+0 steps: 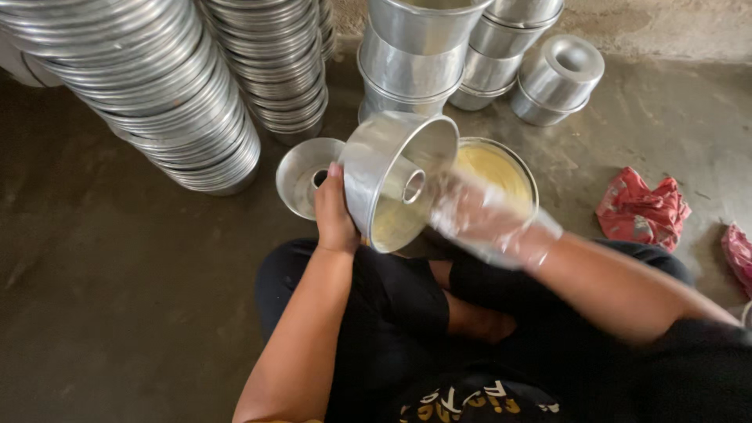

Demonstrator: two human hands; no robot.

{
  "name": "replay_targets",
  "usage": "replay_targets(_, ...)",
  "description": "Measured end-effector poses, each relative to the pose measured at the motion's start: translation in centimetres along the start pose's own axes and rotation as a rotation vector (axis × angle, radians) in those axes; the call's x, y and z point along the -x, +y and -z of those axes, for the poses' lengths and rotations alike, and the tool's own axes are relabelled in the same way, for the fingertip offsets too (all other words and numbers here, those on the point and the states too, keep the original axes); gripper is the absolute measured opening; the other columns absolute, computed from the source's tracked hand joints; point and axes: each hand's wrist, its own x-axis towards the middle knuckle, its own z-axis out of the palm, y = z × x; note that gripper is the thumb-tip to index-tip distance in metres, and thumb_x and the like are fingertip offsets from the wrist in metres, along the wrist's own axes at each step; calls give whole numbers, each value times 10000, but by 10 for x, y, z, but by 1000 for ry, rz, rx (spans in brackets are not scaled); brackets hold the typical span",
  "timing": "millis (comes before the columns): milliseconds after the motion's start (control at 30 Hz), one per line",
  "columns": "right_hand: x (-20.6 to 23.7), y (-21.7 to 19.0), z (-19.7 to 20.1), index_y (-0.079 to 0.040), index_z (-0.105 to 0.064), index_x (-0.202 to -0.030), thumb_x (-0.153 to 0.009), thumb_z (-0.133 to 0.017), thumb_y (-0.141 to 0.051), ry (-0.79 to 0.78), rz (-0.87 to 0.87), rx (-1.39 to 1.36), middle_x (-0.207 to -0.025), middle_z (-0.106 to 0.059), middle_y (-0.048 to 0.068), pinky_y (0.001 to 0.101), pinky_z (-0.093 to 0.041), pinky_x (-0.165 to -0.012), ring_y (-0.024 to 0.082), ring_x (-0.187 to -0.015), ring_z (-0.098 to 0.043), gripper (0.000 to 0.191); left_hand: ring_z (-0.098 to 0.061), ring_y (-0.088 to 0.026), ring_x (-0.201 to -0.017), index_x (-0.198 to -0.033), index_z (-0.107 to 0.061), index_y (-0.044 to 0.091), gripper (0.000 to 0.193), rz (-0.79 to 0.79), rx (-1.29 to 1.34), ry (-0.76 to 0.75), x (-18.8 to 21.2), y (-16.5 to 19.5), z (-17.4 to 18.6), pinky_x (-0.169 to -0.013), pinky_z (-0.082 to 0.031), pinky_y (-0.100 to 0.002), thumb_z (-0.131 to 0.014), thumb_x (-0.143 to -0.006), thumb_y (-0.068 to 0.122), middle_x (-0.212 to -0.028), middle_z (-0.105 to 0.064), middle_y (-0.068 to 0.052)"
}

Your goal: The person sits on the floor and repeatedly scoops a yellow paste from a bowl with a gloved right hand, then rubs the paste onto the interior surfaces of metal molds held in the left hand. After greasing each mold, the person stacks it with others nearby.

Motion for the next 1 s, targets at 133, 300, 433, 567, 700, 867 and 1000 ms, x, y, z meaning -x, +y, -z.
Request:
replay_targets(133, -29, -41, 48, -24, -616, -1146, -983, -554, -220, -11, -89, -159, -901, -670, 63, 394, -572, -665, 199, -731, -639, 262, -698, -236, -1028, -1309, -610, -30, 576, 342, 4, 28, -2, 10, -20, -898, -560, -372, -518, -1009, 453, -1171, -715, -140)
replay_targets(300, -2, 9, 18, -30, -616, -1146, -986, -552, -224, 4, -132, -182, -904, -670, 62, 397, -573, -674, 200, -738, -640, 259, -682, -223, -1090, -1322, -598, -52, 609, 123, 53, -128, 3, -1, -4, -947, -553, -351, -529, -1019, 472, -1225, -702, -137)
replay_targets(433, -1, 61, -37, -35, -616, -1146, -988, -549, -227, 54, -103, -201, -906, -669, 61, 400, -573, -681, 202, -743, -642, 257, -649, -201, -1043, -1283, -632, -75, 576, -46, -120, -131, 4, -25, 22, -912, -531, -353, -559, -1063, 453, -1190, -689, -140)
replay_targets(567, -26, 49, -56, -40, -616, -1145, -990, -547, -230, 171, 243, -36, -909, -669, 60, 402, -574, -688, 203, -749, -643, 255, -598, -183, -1170, -1372, -562, -3, 544, -206, -131, -287, 9, -36, 30, -1032, -476, -360, -583, -1040, 428, -1282, -636, -103)
replay_targets(700, -13, 50, -54, -45, -615, -1145, -992, -545, -233, 0, 367, 859, -911, -668, 59, 405, -574, -695, 204, -754, -644, 253, -604, -212, -1187, -1376, -551, 9, 619, 64, 134, -122, 8, -11, 15, -1027, -486, -376, -526, -1004, 504, -1295, -648, -101)
replay_targets(867, -1, 46, -15, -51, -615, -1144, -994, -542, -237, 33, -26, 389, -914, -667, 57, 408, -575, -704, 206, -761, -646, 250, -620, -236, -1230, -1407, -550, 17, 791, 311, 338, -169, 14, 22, -7, -1021, -501, -366, -445, -918, 631, -1324, -680, -96)
replay_targets(1000, -21, 31, 8, -56, -615, -1144, -996, -540, -240, 195, 7, -150, -917, -667, 56, 411, -576, -712, 207, -766, -647, 248, -605, -177, -1099, -1441, -511, 13, 634, -110, -355, -363, 20, 7, -11, -941, -519, -337, -676, -972, 406, -1239, -634, -82)
